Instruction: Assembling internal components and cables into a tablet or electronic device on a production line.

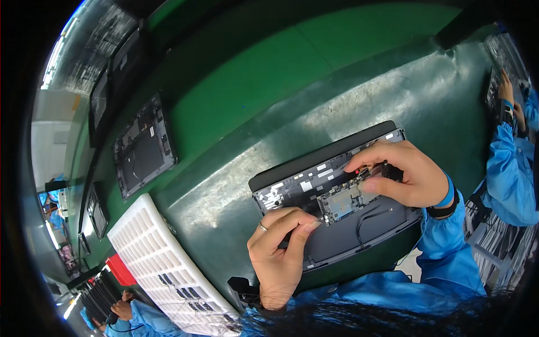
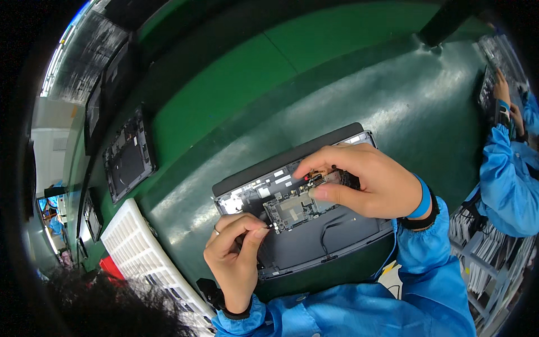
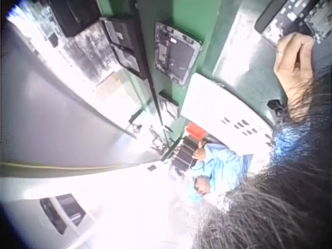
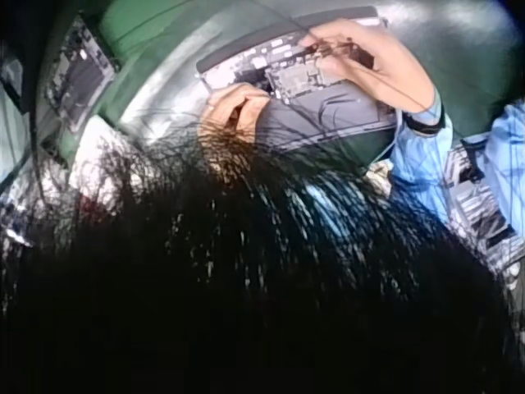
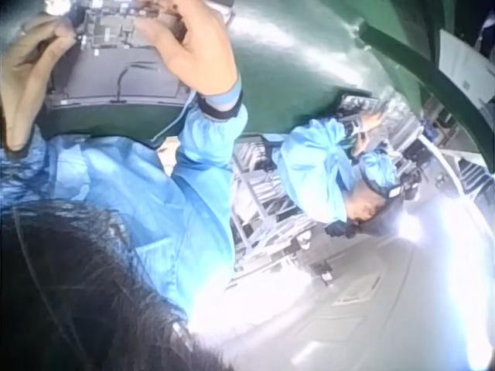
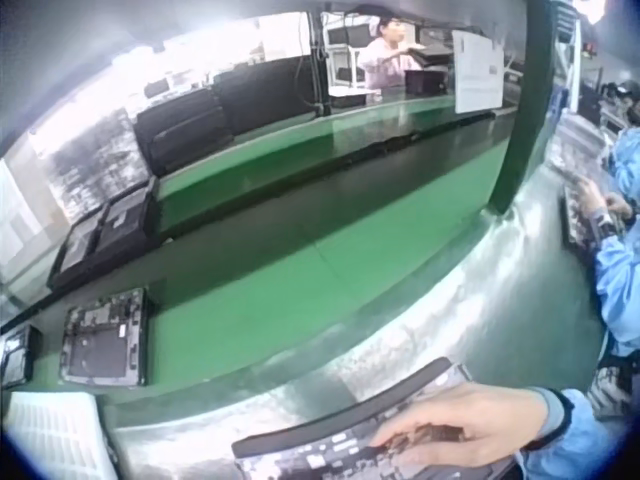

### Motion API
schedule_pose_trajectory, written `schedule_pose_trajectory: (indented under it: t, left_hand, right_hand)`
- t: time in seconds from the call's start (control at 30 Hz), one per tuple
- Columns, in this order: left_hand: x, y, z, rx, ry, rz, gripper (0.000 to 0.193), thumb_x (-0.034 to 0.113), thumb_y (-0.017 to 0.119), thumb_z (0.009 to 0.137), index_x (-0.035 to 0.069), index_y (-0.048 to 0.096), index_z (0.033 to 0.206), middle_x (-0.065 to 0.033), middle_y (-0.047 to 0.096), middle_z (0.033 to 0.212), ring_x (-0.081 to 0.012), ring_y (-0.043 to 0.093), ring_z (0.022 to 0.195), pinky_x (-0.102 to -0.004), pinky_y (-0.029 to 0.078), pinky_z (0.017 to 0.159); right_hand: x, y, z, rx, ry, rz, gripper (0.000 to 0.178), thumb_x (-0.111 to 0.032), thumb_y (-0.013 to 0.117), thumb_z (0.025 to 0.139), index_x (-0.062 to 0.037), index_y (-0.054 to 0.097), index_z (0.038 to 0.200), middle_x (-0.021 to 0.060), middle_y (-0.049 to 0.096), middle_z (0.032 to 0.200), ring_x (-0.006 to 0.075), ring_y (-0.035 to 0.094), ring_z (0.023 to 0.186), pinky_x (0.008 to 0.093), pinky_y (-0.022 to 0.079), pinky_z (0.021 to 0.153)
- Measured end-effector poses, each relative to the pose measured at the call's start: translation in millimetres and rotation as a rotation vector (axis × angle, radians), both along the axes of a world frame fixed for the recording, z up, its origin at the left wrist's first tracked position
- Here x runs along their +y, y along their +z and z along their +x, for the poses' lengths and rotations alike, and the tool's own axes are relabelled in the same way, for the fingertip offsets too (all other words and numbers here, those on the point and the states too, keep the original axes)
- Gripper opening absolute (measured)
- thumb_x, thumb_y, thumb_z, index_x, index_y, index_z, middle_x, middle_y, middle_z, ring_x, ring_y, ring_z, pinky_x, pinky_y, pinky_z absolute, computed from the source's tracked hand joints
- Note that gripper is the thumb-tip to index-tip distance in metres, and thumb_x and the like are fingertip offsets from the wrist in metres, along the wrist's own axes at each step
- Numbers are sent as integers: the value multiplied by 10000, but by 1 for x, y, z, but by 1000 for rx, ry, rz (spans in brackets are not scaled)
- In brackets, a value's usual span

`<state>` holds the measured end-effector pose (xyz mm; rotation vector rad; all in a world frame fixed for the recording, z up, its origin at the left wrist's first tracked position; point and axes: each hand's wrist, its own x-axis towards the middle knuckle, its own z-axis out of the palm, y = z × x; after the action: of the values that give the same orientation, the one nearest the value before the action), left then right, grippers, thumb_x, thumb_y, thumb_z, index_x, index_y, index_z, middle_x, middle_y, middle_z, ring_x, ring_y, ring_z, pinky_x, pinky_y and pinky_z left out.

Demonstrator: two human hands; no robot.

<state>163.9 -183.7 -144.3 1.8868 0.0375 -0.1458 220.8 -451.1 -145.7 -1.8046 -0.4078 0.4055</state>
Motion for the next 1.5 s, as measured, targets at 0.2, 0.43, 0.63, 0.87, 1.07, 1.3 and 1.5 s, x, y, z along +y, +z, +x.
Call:
schedule_pose_trajectory:
  t: [0.2,0.43,0.63,0.87,1.07,1.3,1.5]
  left_hand:
    - [-2,-4,0,-12,-1,-30,78,-60,793,892,-45,770,966,-84,715,988,-131,664,844,-252,533,736]
    - [-7,-2,2,-6,4,-23,70,-50,799,893,-37,779,959,-90,726,985,-136,669,846,-254,538,735]
    - [-9,0,2,39,20,-11,104,-8,817,886,1,802,989,-78,755,983,-170,713,887,-283,559,820]
    - [-10,-4,2,-49,-21,84,105,-7,819,882,18,807,983,-75,755,982,-185,711,878,-294,562,815]
    - [-12,-4,3,-62,-19,111,105,-13,822,870,23,804,967,-72,754,977,-202,709,872,-303,562,812]
    - [-15,-6,3,-117,10,122,90,-56,808,866,-18,777,941,-86,738,949,-172,687,857,-289,533,783]
    - [-16,-7,4,-125,11,107,87,-56,804,872,-16,775,943,-86,738,956,-171,686,859,-286,533,778]
  right_hand:
    - [-3,-2,1,-6,3,-2,317,-81,750,950,-12,692,1254,124,717,965,231,676,857,347,515,772]
    - [-5,-3,3,16,8,7,333,-86,754,949,-13,682,1265,110,675,910,220,632,821,342,492,759]
    - [-7,-4,4,30,27,2,324,-43,752,952,17,692,1264,94,717,966,179,689,869,317,513,796]
    - [-6,-7,4,11,10,-3,331,-74,752,944,-25,680,1264,111,659,893,219,625,816,338,481,747]
    - [-8,-9,4,2,5,10,339,-73,750,945,-27,675,1272,114,654,897,229,624,816,345,485,754]
    - [-8,-7,5,20,14,17,399,-57,748,950,-15,633,1330,97,635,898,206,601,810,338,486,764]
    - [-8,-6,6,40,21,24,433,-25,742,945,2,606,1355,83,599,863,181,570,793,323,473,765]
